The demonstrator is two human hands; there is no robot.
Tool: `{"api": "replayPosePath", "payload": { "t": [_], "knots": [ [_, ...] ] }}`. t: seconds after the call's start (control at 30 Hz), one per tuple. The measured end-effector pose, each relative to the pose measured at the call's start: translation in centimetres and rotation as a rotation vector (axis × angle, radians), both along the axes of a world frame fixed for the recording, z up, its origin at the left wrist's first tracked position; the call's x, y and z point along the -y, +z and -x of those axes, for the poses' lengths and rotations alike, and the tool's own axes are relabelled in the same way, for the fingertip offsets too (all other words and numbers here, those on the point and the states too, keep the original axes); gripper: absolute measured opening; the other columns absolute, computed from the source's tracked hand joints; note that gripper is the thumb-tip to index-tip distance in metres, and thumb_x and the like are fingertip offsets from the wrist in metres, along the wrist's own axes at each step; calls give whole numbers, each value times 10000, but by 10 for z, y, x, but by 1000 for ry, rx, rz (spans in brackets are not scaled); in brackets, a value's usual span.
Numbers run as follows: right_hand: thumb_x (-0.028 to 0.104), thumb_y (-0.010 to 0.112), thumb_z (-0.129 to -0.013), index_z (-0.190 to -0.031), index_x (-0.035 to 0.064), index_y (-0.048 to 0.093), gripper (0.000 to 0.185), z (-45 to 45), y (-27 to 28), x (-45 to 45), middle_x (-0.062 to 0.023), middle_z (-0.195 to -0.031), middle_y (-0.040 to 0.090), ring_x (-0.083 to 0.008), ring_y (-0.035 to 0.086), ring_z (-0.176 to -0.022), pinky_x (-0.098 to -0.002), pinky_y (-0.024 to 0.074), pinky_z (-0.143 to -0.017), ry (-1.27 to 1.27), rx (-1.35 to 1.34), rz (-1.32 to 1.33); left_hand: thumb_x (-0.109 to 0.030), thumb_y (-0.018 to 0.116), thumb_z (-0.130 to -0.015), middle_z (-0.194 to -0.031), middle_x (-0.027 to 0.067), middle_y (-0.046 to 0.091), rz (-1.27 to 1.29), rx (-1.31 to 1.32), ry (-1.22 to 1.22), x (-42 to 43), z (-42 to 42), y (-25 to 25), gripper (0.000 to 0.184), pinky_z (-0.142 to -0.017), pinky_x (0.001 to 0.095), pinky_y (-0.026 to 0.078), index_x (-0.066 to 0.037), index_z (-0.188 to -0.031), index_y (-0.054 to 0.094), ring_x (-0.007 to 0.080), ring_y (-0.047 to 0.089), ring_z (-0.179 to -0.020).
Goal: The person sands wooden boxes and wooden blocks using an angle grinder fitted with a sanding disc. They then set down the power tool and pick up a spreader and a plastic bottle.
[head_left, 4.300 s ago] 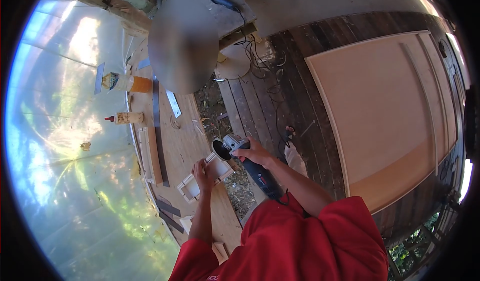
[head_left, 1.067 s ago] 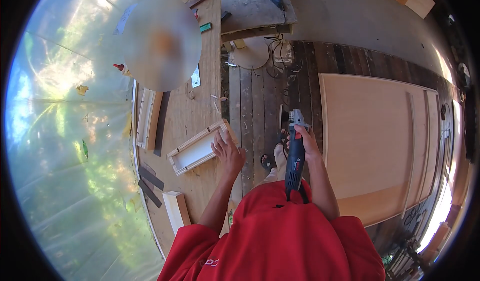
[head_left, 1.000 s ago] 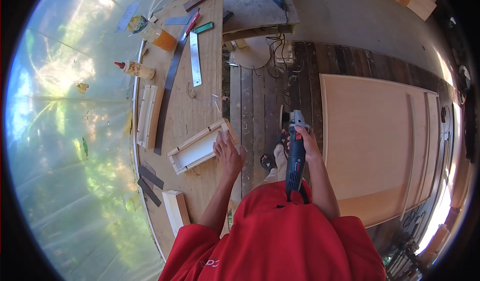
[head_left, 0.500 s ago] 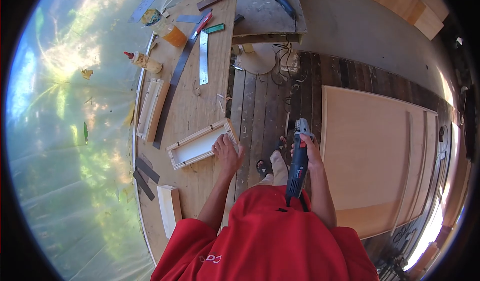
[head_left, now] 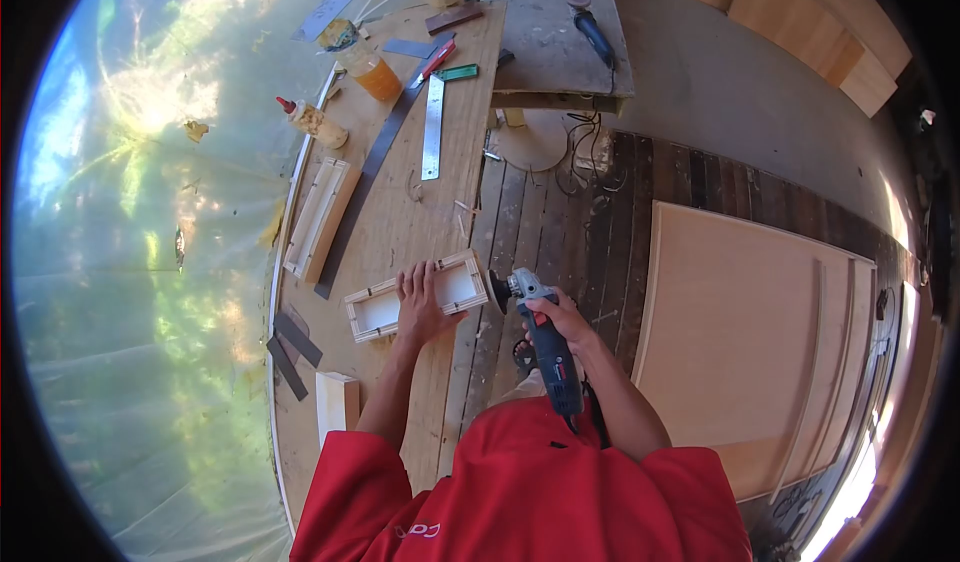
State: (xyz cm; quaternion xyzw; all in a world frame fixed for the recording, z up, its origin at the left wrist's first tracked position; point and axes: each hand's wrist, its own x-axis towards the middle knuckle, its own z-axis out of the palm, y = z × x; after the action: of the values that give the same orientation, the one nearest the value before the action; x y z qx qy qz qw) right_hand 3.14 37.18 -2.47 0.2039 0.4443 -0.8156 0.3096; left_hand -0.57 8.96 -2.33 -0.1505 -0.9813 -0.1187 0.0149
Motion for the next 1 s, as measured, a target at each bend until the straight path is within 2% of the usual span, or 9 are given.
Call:
{"api": "replayPosePath", "payload": {
  "t": [0.33,0.4,0.6,0.7,0.77,1.0],
  "knots": [
    [291,747,-768,-1140,63,399,558,-4,-13,7,-163,-783,573,-234,627,-553,-376,561,-486,-3,-27,-31,-479,854,-532,-1384,192,368,15,-15,-4,-2,1,-1,1140,-1134,529,133,5,-1397,291,345,300,-1347],
    [299,793,-722,-1074,38,453,555,-7,-6,9,-102,-817,552,-197,610,-565,-332,559,-499,-33,-13,-38,-477,855,-529,-1383,193,368,11,-13,-5,-3,0,-2,1142,-1134,530,133,6,-1397,291,348,302,-1345],
    [309,799,-705,-1070,32,455,572,-5,-1,10,-108,-826,571,-193,618,-587,-325,552,-493,-43,-60,-60,-475,851,-537,-1381,206,374,14,-18,-1,-4,0,-2,1133,-1132,538,133,9,-1396,292,368,324,-1327],
    [310,804,-700,-1066,21,459,579,-5,-13,9,-96,-792,591,-172,613,-598,-310,537,-503,-26,-33,-69,-483,845,-542,-1380,211,380,30,-42,-10,-1,2,-6,1133,-1131,543,133,11,-1397,290,370,330,-1324],
    [306,795,-710,-1092,23,447,589,-5,-43,12,-103,-786,584,-183,617,-593,-318,542,-510,-33,-58,-81,-494,841,-541,-1379,213,382,35,-48,-8,1,2,-10,1138,-1130,549,131,15,-1395,288,368,329,-1325],
    [285,803,-704,-1114,25,447,602,-2,-19,11,-88,-771,571,-167,601,-589,-320,539,-525,-33,-100,-111,-501,832,-553,-1379,215,383,68,-31,-23,0,2,-6,1130,-1128,549,133,25,-1388,283,366,329,-1326]
  ]
}}
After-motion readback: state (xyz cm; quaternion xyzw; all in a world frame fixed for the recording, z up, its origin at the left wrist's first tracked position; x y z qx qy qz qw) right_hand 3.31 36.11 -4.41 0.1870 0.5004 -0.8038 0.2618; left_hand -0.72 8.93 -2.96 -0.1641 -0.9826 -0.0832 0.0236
